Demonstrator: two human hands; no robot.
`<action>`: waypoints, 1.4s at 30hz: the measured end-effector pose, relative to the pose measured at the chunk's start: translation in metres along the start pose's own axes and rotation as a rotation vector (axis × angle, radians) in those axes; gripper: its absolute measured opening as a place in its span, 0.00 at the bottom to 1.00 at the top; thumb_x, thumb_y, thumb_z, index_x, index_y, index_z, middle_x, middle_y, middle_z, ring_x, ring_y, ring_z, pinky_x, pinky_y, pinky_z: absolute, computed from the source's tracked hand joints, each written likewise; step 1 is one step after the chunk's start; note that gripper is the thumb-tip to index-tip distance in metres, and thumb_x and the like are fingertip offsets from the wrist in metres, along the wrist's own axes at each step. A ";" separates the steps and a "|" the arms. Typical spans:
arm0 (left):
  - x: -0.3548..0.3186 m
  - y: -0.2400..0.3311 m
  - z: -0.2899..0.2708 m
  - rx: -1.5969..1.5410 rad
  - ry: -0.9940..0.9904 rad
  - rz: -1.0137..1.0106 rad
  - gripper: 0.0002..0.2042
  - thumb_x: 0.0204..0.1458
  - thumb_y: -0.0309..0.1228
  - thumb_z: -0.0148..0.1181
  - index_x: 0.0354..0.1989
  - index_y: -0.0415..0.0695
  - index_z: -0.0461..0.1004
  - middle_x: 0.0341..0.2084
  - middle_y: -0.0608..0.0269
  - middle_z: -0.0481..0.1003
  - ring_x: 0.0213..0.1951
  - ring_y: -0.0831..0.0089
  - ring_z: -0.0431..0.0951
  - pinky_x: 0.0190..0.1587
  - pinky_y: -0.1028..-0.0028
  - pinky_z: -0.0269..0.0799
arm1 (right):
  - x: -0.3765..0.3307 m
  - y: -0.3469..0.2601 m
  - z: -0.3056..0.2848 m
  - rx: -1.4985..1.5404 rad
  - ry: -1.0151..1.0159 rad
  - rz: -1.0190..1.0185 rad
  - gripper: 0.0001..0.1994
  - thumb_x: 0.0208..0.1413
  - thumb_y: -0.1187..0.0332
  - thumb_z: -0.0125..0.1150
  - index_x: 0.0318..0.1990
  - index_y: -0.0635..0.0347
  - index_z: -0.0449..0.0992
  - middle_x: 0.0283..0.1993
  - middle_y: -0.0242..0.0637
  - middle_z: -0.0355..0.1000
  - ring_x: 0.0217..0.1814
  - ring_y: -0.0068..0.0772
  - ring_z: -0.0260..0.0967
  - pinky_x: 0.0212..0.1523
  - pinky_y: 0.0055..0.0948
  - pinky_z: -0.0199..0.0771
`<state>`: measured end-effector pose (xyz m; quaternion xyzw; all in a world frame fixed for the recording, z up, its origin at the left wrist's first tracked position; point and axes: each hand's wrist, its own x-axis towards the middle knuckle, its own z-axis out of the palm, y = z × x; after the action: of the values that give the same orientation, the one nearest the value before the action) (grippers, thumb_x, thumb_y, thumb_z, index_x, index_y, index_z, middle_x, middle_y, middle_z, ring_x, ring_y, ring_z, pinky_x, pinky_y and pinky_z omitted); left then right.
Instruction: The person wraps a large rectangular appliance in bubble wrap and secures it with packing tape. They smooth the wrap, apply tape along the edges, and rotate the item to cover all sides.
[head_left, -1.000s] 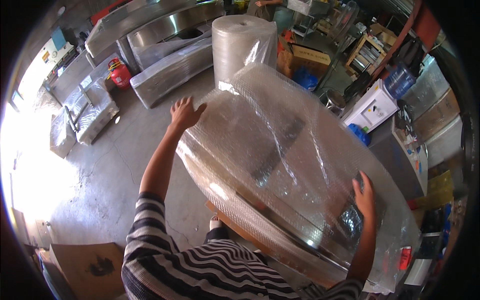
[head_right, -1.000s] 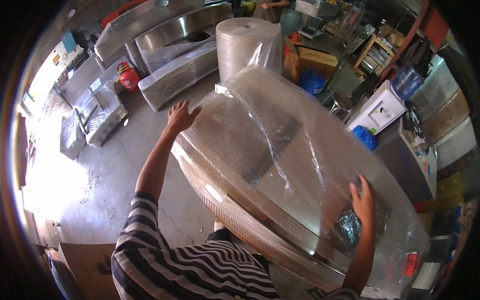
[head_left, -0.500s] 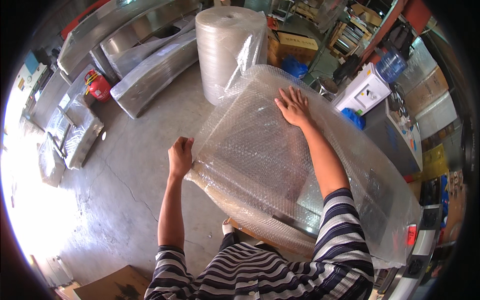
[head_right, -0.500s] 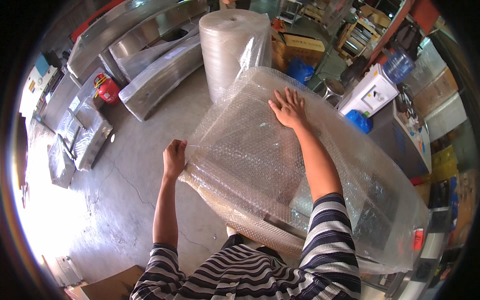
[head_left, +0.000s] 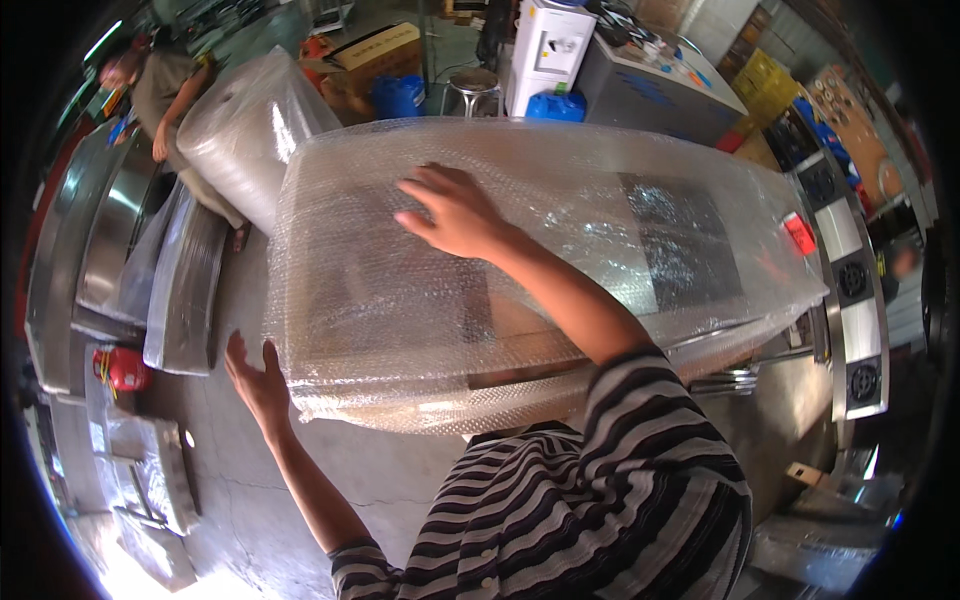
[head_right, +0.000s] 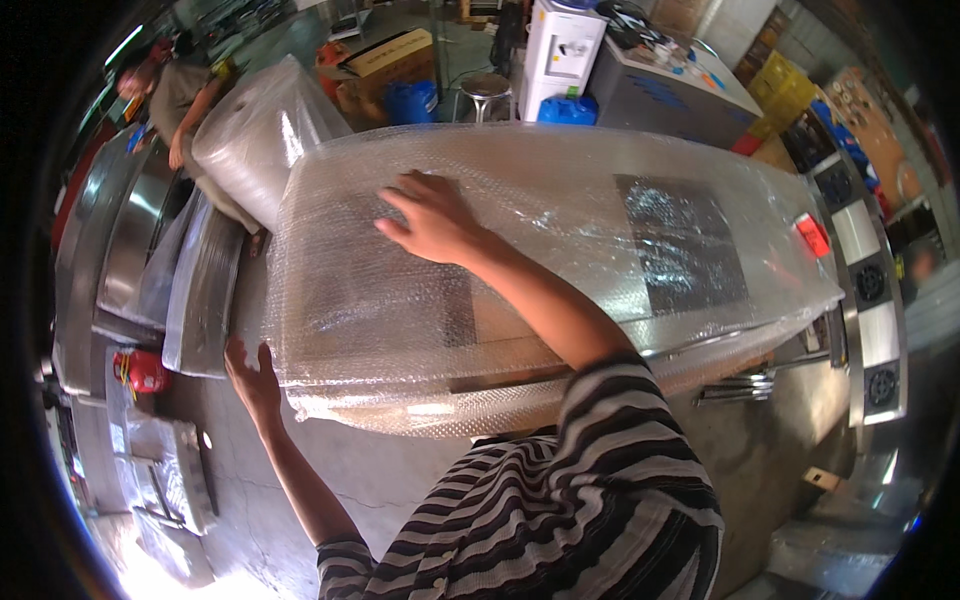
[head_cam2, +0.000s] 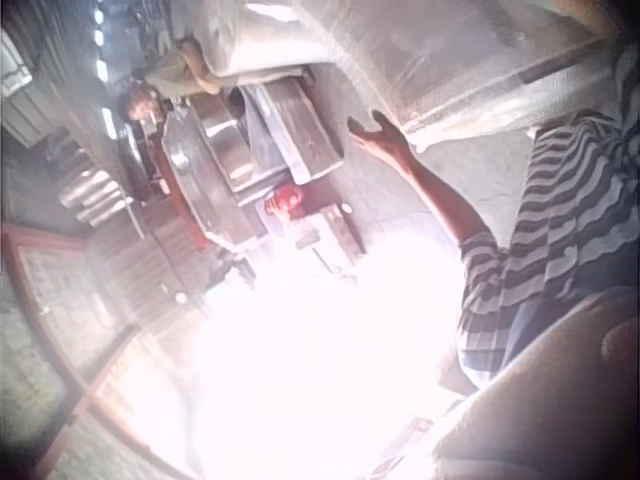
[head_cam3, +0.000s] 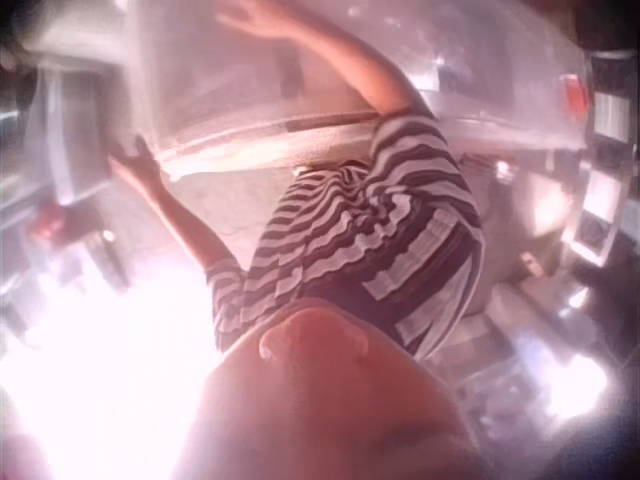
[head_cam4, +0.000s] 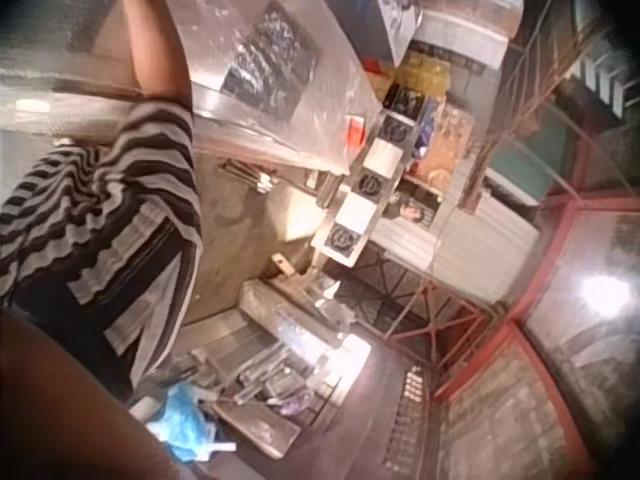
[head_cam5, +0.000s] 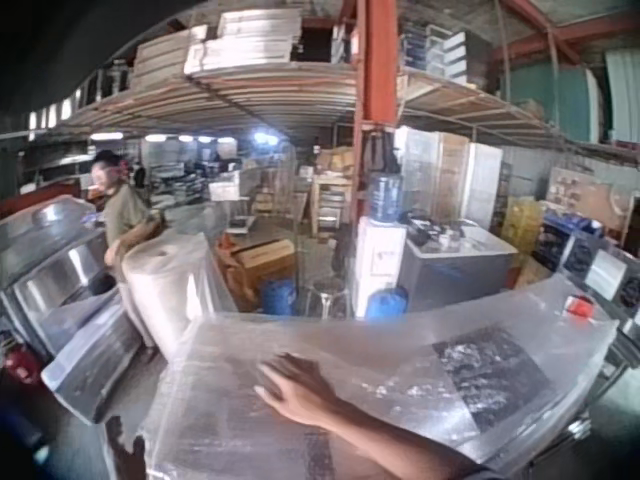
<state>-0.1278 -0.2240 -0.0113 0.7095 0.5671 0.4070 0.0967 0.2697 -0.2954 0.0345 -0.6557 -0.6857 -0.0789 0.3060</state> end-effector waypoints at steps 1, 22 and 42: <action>0.012 0.033 0.004 -0.055 -0.114 0.095 0.22 0.60 0.32 0.65 0.61 0.37 0.72 0.55 0.44 0.75 0.58 0.50 0.74 0.62 0.56 0.69 | -0.028 0.015 -0.024 -0.118 0.029 0.107 0.29 0.66 0.45 0.57 0.64 0.58 0.74 0.65 0.52 0.70 0.71 0.54 0.63 0.70 0.52 0.63; 0.029 0.052 0.112 0.324 -0.595 0.625 0.37 0.64 0.59 0.50 0.78 0.56 0.53 0.77 0.44 0.48 0.77 0.43 0.44 0.74 0.43 0.40 | -0.320 0.066 -0.139 -0.325 -0.342 0.295 0.39 0.69 0.36 0.41 0.78 0.50 0.53 0.82 0.53 0.41 0.85 0.61 0.32 0.80 0.60 0.33; 0.021 0.025 0.079 0.332 -0.549 0.535 0.39 0.64 0.63 0.45 0.78 0.55 0.53 0.76 0.42 0.49 0.77 0.42 0.47 0.76 0.51 0.43 | -0.360 0.056 -0.177 -0.422 -0.310 0.351 0.33 0.70 0.44 0.47 0.76 0.50 0.57 0.81 0.45 0.49 0.84 0.52 0.39 0.81 0.53 0.37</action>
<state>-0.0549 -0.1883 -0.0380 0.9199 0.3739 0.1166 0.0191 0.3616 -0.6849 -0.0281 -0.8172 -0.5692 -0.0643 0.0639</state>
